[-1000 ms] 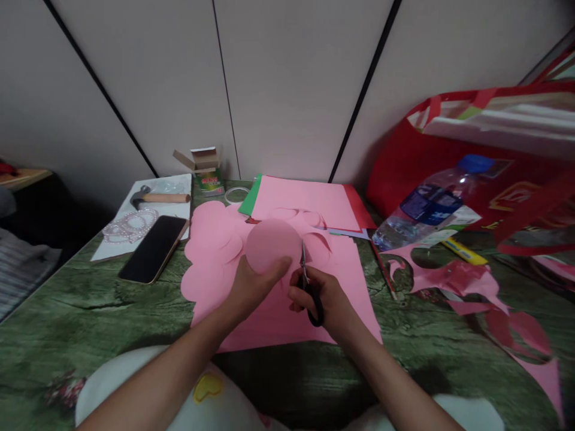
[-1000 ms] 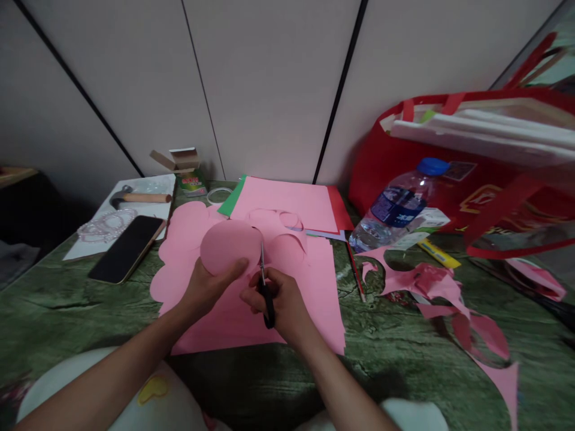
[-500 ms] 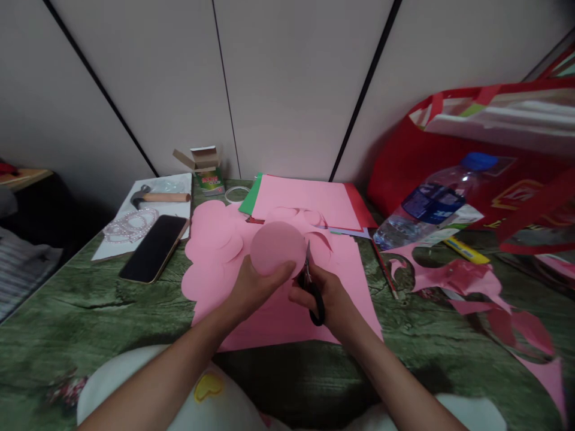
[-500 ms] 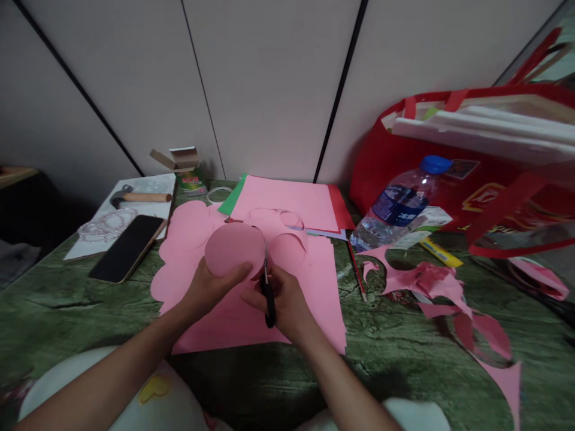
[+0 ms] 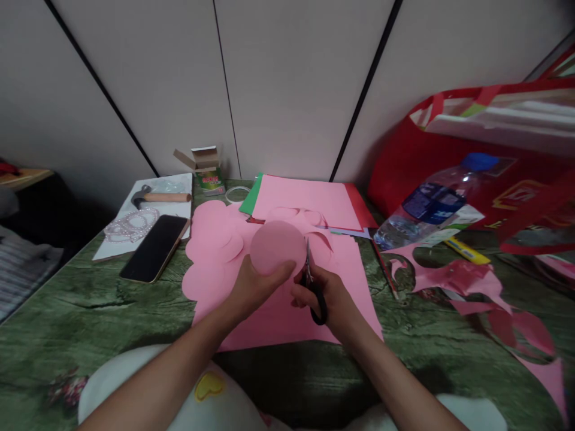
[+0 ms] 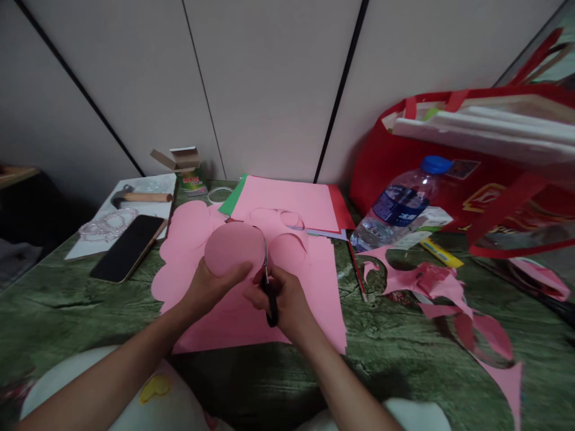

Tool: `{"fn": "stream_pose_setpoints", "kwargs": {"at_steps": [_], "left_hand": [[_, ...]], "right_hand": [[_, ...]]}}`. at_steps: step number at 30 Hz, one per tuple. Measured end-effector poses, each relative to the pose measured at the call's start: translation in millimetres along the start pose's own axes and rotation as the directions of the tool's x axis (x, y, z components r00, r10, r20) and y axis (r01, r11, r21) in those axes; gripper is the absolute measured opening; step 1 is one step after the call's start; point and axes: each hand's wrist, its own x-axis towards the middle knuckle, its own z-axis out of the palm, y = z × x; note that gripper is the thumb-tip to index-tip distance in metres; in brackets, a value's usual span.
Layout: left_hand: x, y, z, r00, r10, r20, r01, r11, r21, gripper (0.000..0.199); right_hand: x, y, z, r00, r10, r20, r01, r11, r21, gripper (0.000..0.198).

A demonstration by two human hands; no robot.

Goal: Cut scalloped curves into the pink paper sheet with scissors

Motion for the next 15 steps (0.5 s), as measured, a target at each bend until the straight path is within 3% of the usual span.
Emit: {"fn": "stream_pose_setpoints", "kwargs": {"at_steps": [15], "left_hand": [[1.3,0.8,-0.9,0.999,-0.036,-0.018,0.035,0.999,-0.019,0.026]], "right_hand": [[-0.1,-0.8,0.6,0.999,0.039,0.001,-0.039,0.997,0.070,0.029]]}}
